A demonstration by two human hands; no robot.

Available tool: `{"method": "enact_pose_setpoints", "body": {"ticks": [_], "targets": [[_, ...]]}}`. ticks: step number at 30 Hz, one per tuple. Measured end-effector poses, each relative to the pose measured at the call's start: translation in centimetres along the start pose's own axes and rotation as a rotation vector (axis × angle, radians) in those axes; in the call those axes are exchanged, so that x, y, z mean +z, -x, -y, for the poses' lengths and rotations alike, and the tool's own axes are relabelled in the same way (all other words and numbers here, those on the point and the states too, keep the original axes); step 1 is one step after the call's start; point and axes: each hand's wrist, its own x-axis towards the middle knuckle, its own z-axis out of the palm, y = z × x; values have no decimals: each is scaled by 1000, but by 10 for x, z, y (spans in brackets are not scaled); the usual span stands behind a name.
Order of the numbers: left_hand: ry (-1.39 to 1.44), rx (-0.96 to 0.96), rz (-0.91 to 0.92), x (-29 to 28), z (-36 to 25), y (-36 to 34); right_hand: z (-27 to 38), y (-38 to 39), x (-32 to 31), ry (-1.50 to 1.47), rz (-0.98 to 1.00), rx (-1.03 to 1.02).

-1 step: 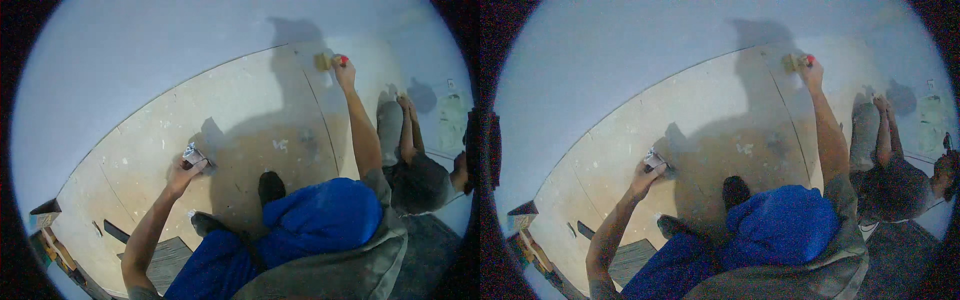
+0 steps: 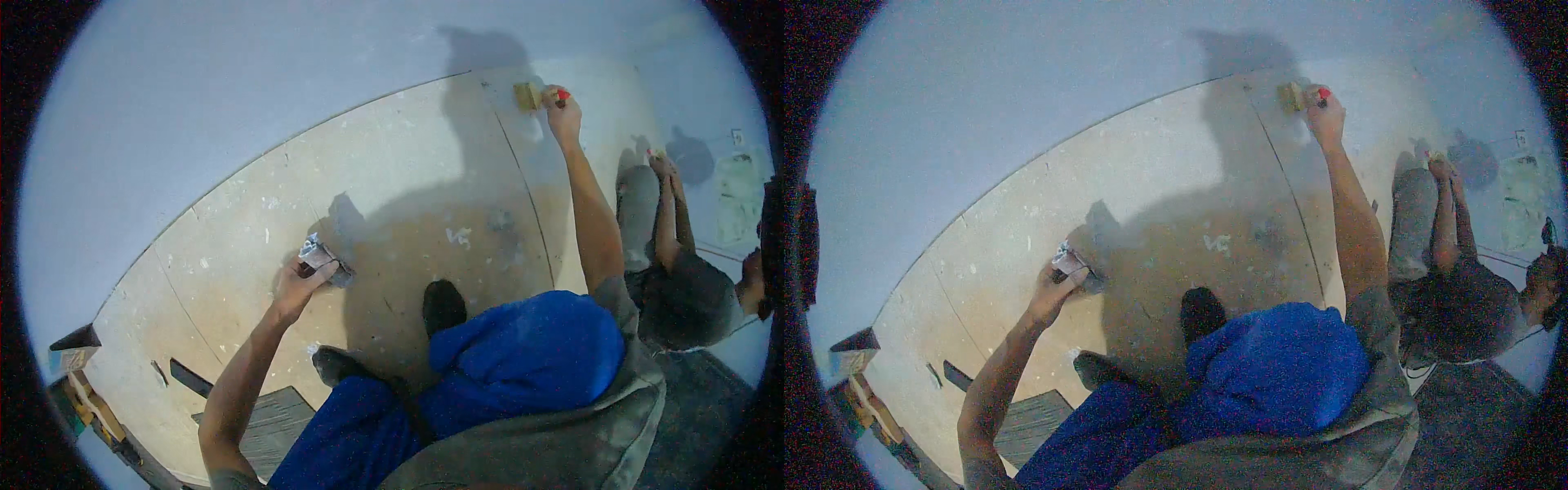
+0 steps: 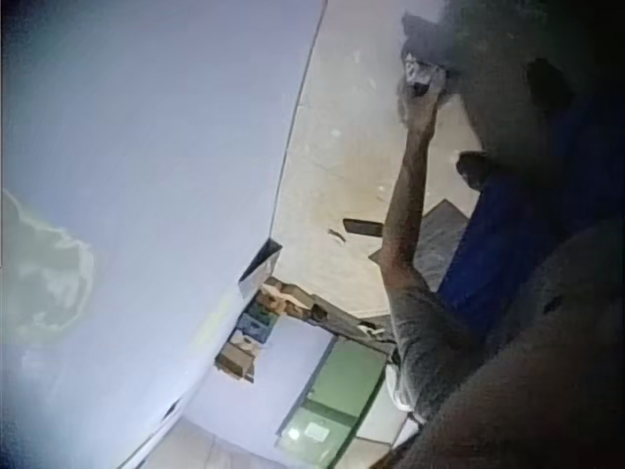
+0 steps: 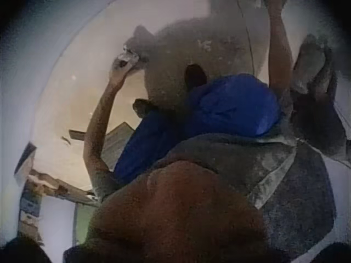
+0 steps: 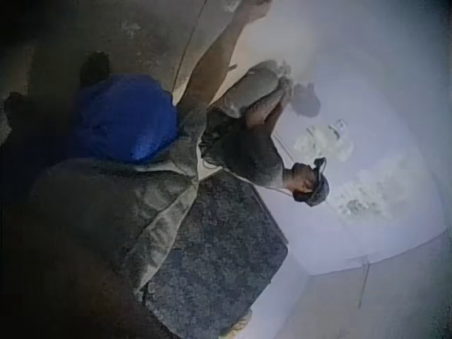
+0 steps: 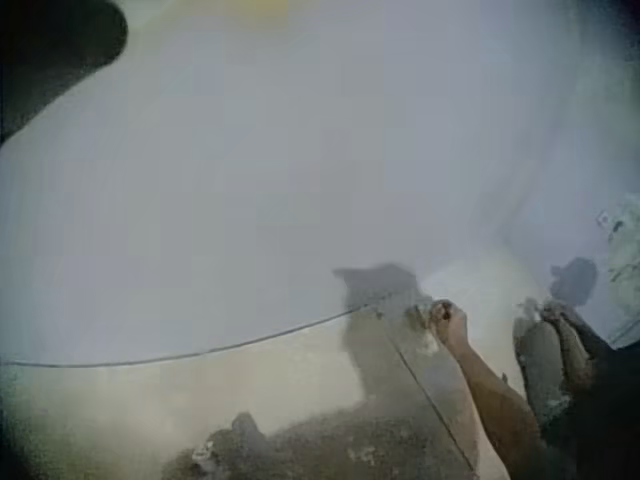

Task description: The person applies a white substance to a wall surface using a brush and a smoothing tool before placing the tool into a plastic bag.

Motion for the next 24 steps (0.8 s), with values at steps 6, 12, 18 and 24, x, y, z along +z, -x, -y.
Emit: {"method": "enact_pose_setpoints", "body": {"ticks": [6,12,18,24], "targets": [[-15,-68,-2,-2,1,-4,37,11,47,-368,352,23],[-45,3,43,-8,10,-6,36,-21,19,52,18,119],[-108,-83,12,-8,12,-4,71,3,52,-33,102,5],[-136,-89,47,-7,0,-3,191,116,95,-63,291,-485]]}}
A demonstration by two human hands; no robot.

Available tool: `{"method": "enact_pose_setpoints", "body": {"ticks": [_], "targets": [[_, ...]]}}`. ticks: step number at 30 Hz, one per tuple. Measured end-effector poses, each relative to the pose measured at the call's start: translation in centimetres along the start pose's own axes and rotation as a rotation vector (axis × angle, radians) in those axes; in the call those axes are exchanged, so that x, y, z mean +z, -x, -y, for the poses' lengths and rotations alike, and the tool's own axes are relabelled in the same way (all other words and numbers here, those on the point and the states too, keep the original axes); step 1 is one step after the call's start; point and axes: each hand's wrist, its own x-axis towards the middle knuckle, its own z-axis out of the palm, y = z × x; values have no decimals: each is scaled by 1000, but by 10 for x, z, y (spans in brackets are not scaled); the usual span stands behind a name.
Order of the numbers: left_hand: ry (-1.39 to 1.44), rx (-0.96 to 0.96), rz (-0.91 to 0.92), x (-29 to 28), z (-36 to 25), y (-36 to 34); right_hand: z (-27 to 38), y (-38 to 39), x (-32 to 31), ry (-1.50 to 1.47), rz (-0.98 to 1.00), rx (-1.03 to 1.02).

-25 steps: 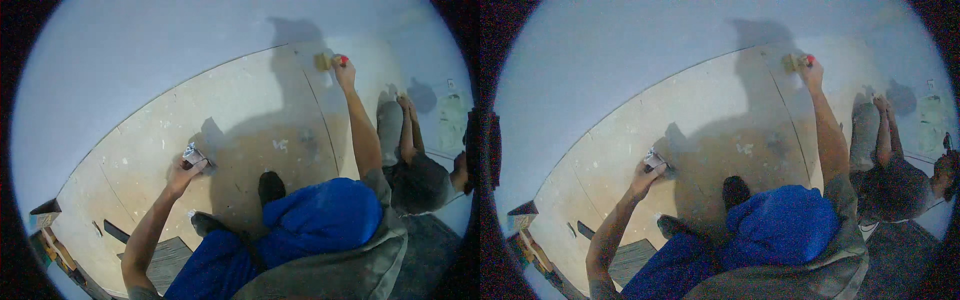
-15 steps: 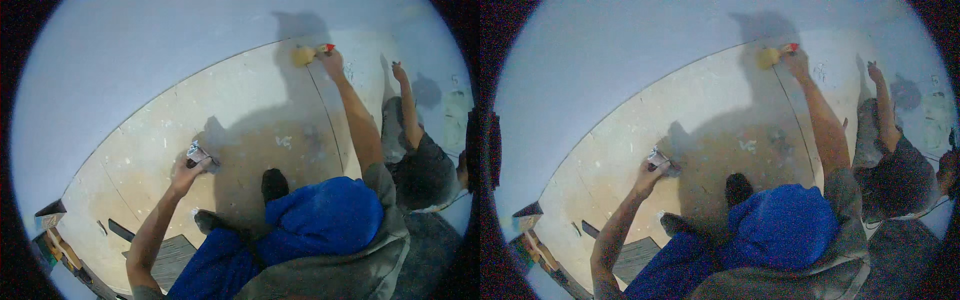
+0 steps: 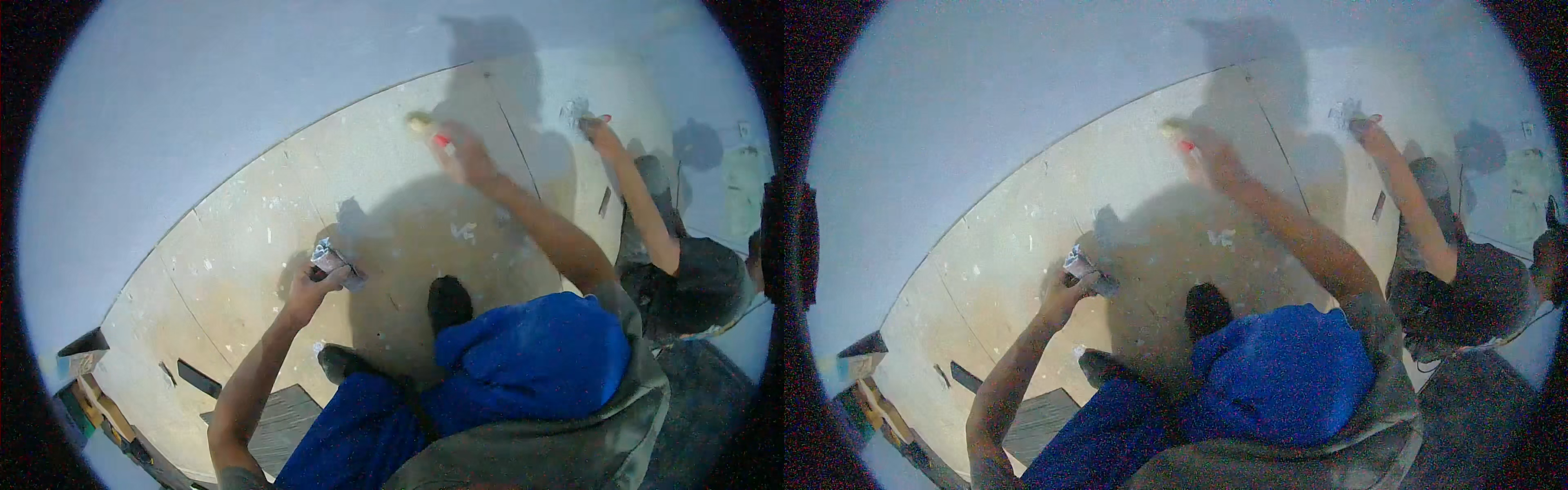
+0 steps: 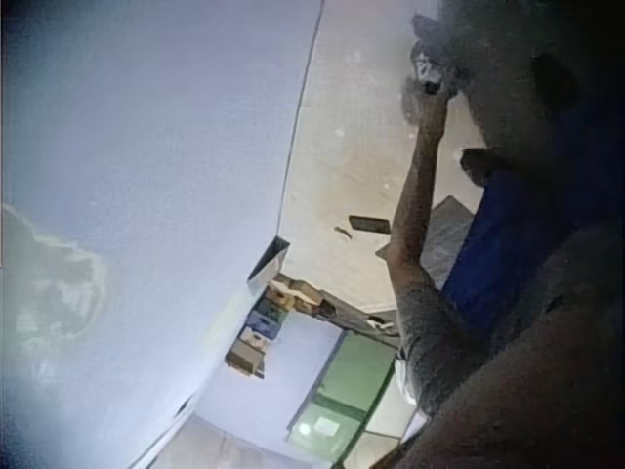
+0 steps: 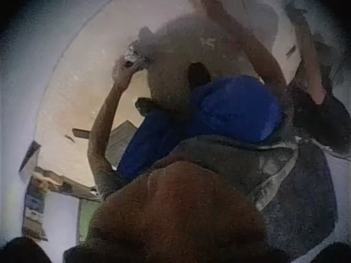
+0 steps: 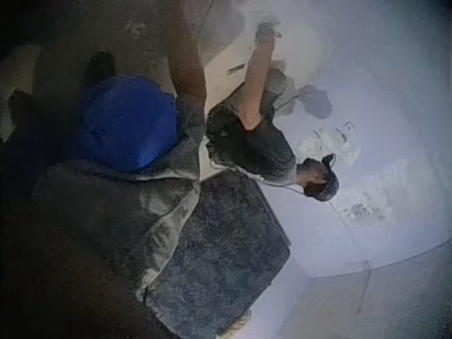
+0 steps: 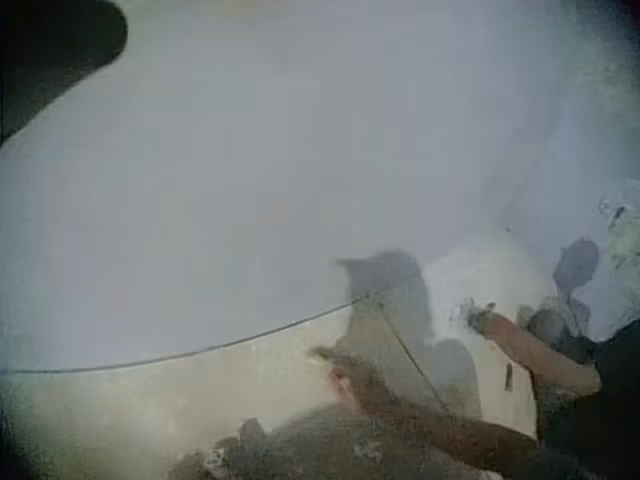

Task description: The person applies a white substance to a wall surface using a brush and a smoothing tool before placing the tool into a plastic bag.

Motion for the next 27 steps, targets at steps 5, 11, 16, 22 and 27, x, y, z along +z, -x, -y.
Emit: {"method": "enact_pose_setpoints", "body": {"ticks": [5,11,16,22,27], "targets": [[116,89,-53,9,-11,3,21,2,-5,-255,-105,112],[-48,16,-48,0,1,-1,-76,-12,-24,-6,-79,177],[11,-1,-61,-1,13,-3,15,36,12,-232,-18,6],[13,32,-40,7,-15,4,-8,48,-31,-522,268,610],[-6,30,-12,4,-3,-6,-230,98,-91,-775,-104,688]]}}
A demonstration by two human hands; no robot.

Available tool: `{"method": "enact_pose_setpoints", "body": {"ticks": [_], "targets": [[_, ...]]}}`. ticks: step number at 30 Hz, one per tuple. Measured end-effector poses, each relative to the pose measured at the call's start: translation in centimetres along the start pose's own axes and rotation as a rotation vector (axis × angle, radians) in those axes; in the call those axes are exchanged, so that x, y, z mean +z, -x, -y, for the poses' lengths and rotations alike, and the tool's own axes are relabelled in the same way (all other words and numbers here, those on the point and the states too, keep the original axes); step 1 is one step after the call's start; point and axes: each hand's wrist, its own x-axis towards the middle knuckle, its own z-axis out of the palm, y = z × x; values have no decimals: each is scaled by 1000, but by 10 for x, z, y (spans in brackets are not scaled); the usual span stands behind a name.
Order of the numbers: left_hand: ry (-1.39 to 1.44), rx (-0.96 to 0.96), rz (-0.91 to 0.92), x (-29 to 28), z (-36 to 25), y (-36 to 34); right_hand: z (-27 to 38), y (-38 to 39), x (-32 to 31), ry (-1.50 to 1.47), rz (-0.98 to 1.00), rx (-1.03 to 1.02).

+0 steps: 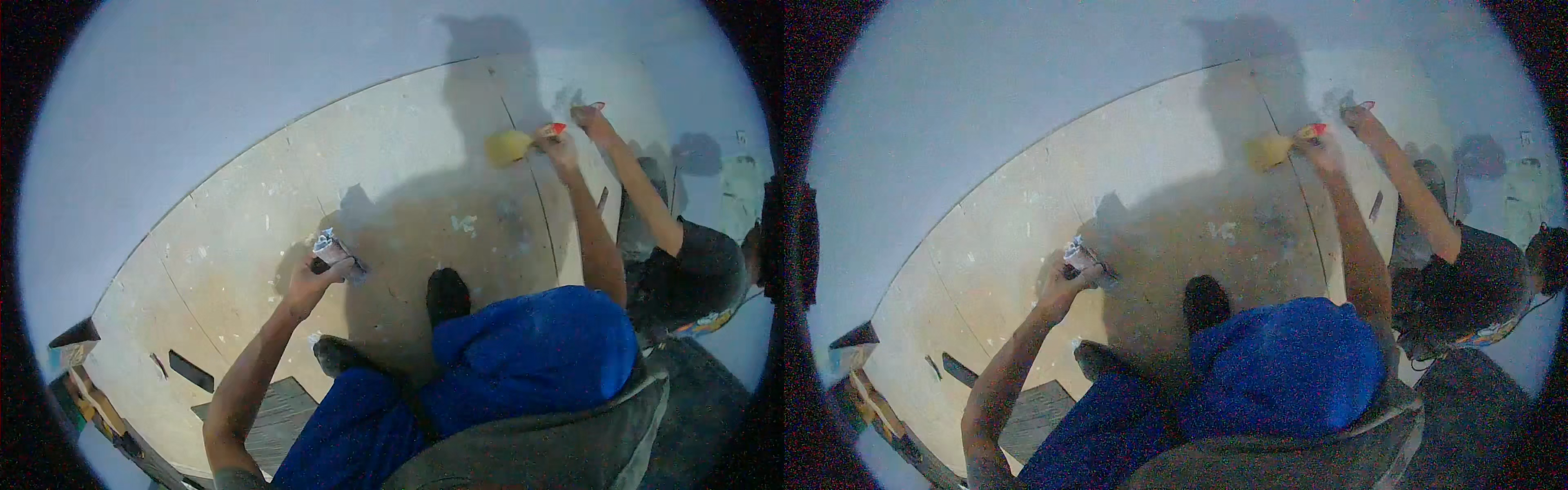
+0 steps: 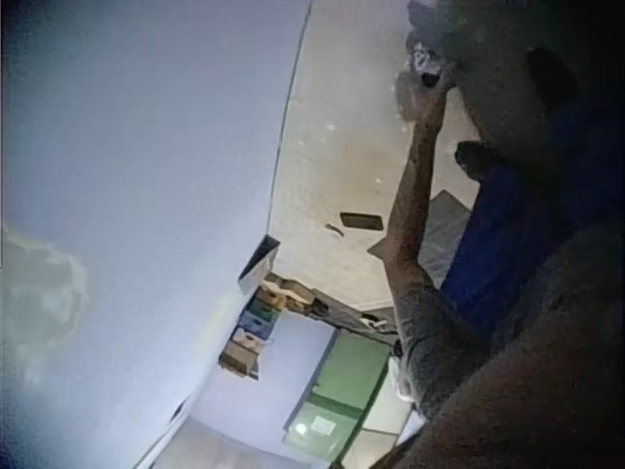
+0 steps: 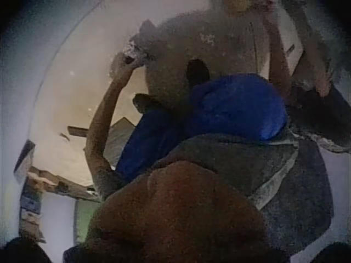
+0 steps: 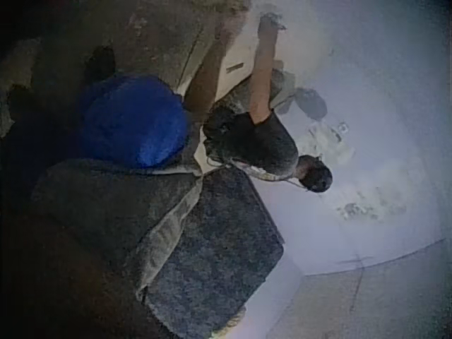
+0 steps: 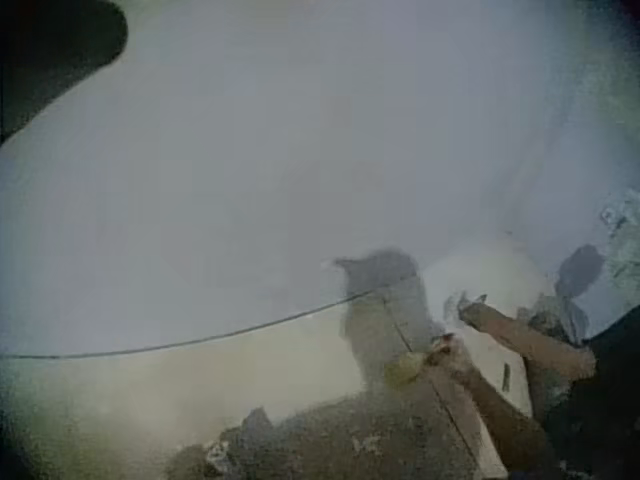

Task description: The person applies a white substance to a wall surface using a brush and a smoothing tool before placing the tool into a plastic bag.

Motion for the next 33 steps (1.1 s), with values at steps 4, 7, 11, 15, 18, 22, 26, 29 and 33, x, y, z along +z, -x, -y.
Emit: {"method": "enact_pose_setpoints", "body": {"ticks": [4,7,11,15,18,22,26,29,33], "targets": [[-85,-91,-15,-1,-12,8,32,-20,-64,537,-172,-238],[-26,-49,-59,1,-9,9,44,-34,-62,921,-415,-276],[49,-20,-58,2,-5,7,90,-8,-1,680,-369,-273],[52,20,-20,3,-12,7,65,-2,39,475,-192,-173],[-1,-28,-22,3,-18,10,59,-6,63,600,-124,-177],[22,-1,-6,3,-21,12,90,-29,43,623,-148,-395],[76,61,-6,6,-20,12,77,-49,-11,970,-447,-507],[22,-24,-13,-2,-13,12,56,-57,1,925,-412,-536],[29,-73,-49,1,-7,13,45,-41,49,270,-143,-222]]}}
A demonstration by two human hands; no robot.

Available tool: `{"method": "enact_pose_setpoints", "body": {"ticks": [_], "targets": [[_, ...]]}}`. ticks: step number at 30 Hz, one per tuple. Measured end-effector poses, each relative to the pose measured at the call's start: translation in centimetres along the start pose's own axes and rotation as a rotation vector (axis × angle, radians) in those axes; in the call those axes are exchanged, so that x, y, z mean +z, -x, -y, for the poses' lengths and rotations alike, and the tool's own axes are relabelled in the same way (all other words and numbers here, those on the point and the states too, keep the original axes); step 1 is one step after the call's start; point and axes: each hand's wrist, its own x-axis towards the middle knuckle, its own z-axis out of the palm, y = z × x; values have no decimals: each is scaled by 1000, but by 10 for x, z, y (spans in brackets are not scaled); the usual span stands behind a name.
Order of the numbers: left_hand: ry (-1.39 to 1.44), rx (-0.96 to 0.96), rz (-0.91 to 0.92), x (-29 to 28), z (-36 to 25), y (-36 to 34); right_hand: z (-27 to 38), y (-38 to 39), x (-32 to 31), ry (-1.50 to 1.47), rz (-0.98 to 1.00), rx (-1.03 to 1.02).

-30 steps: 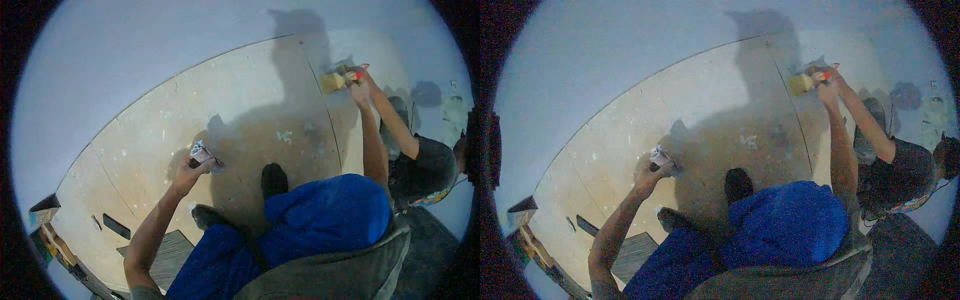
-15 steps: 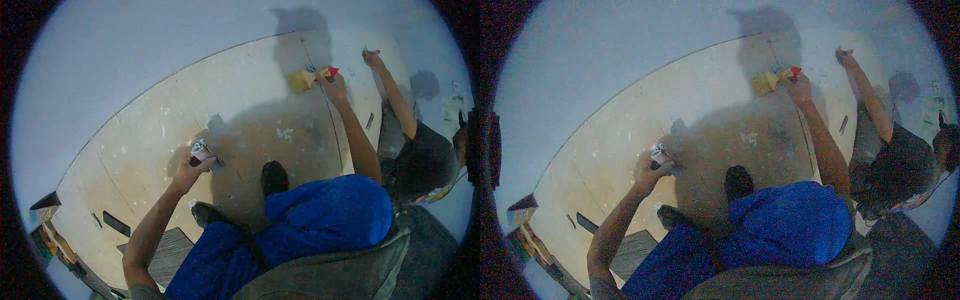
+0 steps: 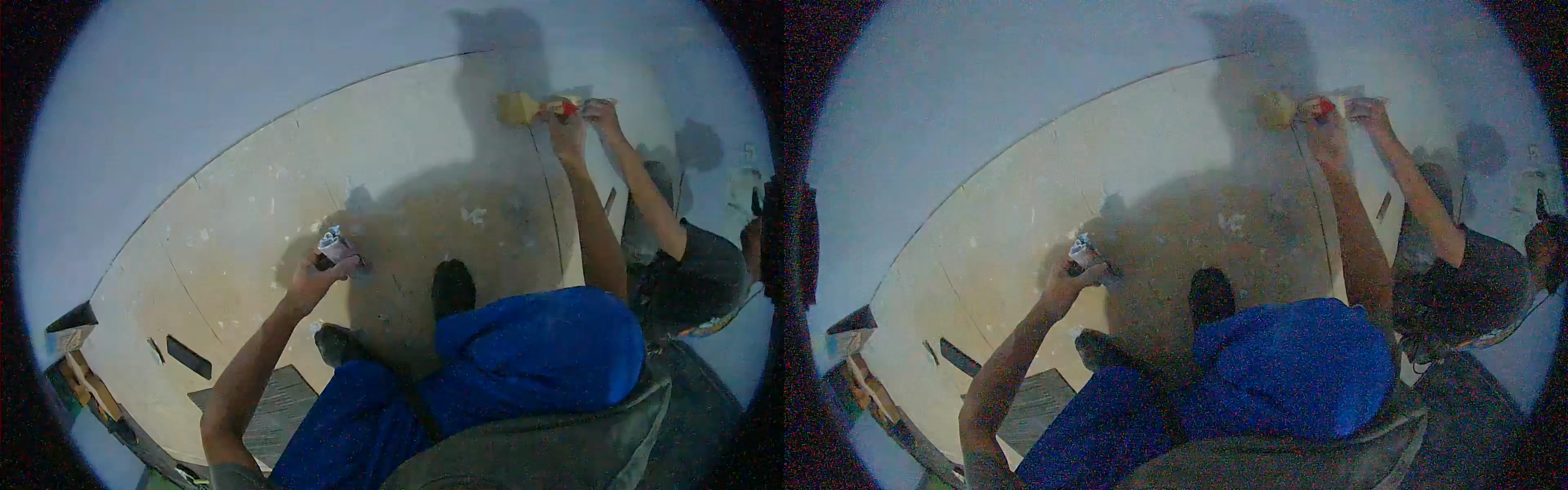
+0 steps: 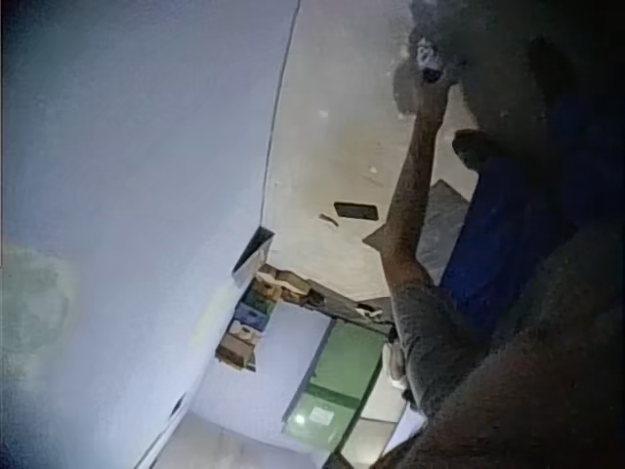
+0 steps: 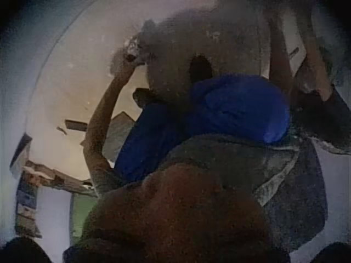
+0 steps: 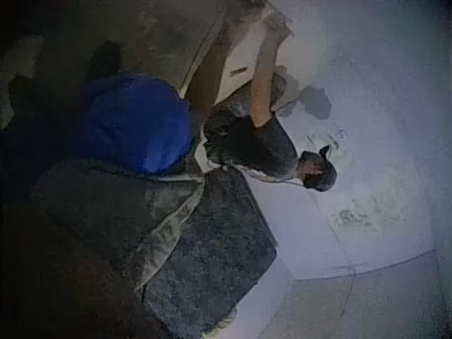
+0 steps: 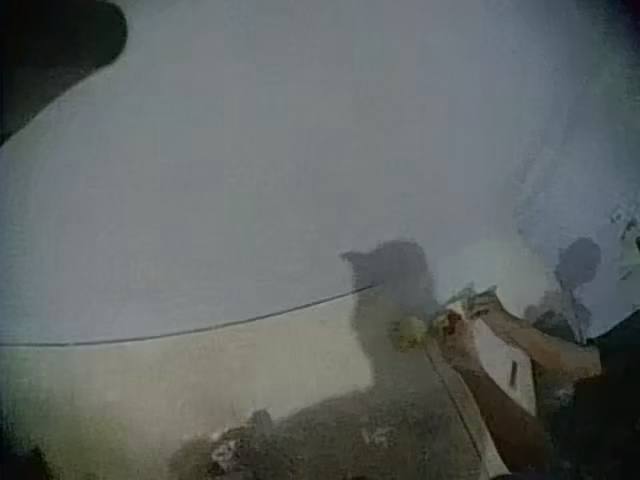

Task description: The person applies a white substance to a wall surface using a brush and a smoothing tool before placing the tool into a plastic bag.

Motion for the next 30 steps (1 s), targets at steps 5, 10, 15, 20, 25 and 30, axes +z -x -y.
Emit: {"method": "enact_pose_setpoints", "body": {"ticks": [5,10,15,20,25,30], "targets": [[-40,8,16,-4,3,-3,41,0,19,221,4,-59],[66,81,16,3,-13,4,11,-49,-44,675,-332,-155],[32,83,105,-2,0,-13,-43,-46,-105,599,-454,-224],[-79,-33,3,-5,6,-2,38,15,-30,145,187,125],[-13,50,35,-1,-9,-2,-35,-10,-82,282,-59,14],[12,55,35,1,-31,10,58,6,-50,642,-283,5]]}}
